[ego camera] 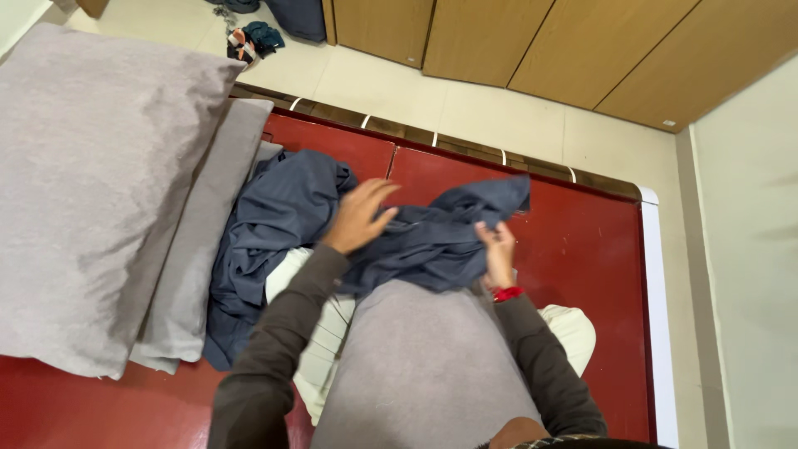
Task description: The person puts a dark blue pillowcase onto a light purple pillow while sitting on a bed.
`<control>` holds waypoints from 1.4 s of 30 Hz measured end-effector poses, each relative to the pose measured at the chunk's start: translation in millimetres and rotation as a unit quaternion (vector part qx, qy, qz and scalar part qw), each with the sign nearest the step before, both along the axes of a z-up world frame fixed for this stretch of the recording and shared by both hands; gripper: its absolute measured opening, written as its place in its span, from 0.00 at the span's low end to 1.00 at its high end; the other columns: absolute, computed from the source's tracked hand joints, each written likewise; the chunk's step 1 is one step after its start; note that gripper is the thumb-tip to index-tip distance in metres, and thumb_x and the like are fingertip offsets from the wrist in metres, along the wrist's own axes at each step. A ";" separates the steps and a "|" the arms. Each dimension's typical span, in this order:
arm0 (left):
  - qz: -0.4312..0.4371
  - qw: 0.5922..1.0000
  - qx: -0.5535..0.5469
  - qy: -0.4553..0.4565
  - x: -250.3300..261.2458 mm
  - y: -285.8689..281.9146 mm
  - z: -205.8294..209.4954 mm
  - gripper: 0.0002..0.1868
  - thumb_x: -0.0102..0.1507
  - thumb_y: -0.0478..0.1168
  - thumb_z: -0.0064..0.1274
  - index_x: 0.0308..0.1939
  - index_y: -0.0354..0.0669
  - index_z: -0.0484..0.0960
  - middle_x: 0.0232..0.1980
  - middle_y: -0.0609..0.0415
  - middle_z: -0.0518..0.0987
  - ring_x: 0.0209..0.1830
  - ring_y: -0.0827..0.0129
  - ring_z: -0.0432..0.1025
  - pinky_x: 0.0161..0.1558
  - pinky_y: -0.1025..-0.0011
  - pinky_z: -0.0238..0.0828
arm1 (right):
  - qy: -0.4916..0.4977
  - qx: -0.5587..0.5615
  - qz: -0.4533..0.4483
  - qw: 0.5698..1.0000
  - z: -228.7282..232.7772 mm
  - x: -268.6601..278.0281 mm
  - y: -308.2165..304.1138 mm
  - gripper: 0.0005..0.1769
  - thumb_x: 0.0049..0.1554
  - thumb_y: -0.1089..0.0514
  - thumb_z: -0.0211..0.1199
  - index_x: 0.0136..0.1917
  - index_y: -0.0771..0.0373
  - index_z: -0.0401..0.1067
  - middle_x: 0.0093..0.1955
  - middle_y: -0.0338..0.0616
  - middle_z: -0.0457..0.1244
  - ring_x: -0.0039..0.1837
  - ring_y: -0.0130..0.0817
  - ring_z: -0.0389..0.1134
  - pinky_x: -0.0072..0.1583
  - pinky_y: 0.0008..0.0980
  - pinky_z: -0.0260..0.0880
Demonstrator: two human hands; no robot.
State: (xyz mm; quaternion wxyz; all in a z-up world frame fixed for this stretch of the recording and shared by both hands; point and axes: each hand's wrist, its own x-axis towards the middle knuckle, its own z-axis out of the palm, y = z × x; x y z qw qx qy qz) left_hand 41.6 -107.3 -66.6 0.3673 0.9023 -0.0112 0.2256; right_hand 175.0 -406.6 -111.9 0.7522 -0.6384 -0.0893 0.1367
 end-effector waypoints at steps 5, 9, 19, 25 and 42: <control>0.127 0.844 0.176 0.490 -74.6 140.5 -127.8 0.34 0.62 0.72 0.45 0.68 0.67 0.74 0.83 0.56 0.52 0.84 0.61 0.38 0.76 0.44 0.38 | 0.031 0.156 -0.092 0.983 13.9 67.5 -59.0 0.12 0.63 0.59 0.59 0.60 0.61 0.72 0.55 0.37 0.69 0.55 0.27 0.71 0.58 0.32 0.74; 0.203 0.908 0.166 0.327 -152.7 193.5 -140.0 0.27 0.66 0.55 0.48 0.71 0.72 0.74 0.82 0.54 0.61 0.75 0.55 0.63 0.68 0.55 0.66 | -0.077 -0.163 -0.059 0.982 -9.4 126.4 -118.5 0.15 0.65 0.52 0.63 0.60 0.64 0.77 0.56 0.48 0.71 0.55 0.38 0.71 0.60 0.38 0.70; 0.284 0.889 0.323 0.155 -99.0 103.6 -89.6 0.05 0.57 0.38 0.59 0.36 0.45 0.82 0.35 0.48 0.82 0.35 0.52 0.79 0.39 0.54 0.75 | -0.410 -0.524 0.088 0.742 -65.5 94.6 -121.1 0.45 0.34 0.54 0.78 0.65 0.68 0.74 0.58 0.63 0.67 0.63 0.65 0.66 0.64 0.79 0.38; -0.009 0.991 0.082 0.109 36.4 -34.4 -95.8 0.42 0.61 0.54 0.60 0.73 0.35 0.66 0.71 0.30 0.66 0.72 0.35 0.59 0.68 0.46 0.54 | -0.365 -0.574 0.090 0.728 -44.6 88.3 -71.6 0.19 0.49 0.52 0.73 0.55 0.56 0.79 0.48 0.45 0.69 0.52 0.49 0.71 0.56 0.51 0.67; 0.045 0.916 -0.061 0.394 139.9 -65.7 -159.6 0.45 0.60 0.58 0.62 0.71 0.37 0.62 0.72 0.35 0.65 0.73 0.44 0.60 0.69 0.53 0.59 | -0.491 -0.598 -0.047 0.632 43.1 93.7 -78.8 0.34 0.51 0.57 0.69 0.70 0.58 0.70 0.65 0.53 0.63 0.67 0.49 0.63 0.69 0.52 0.58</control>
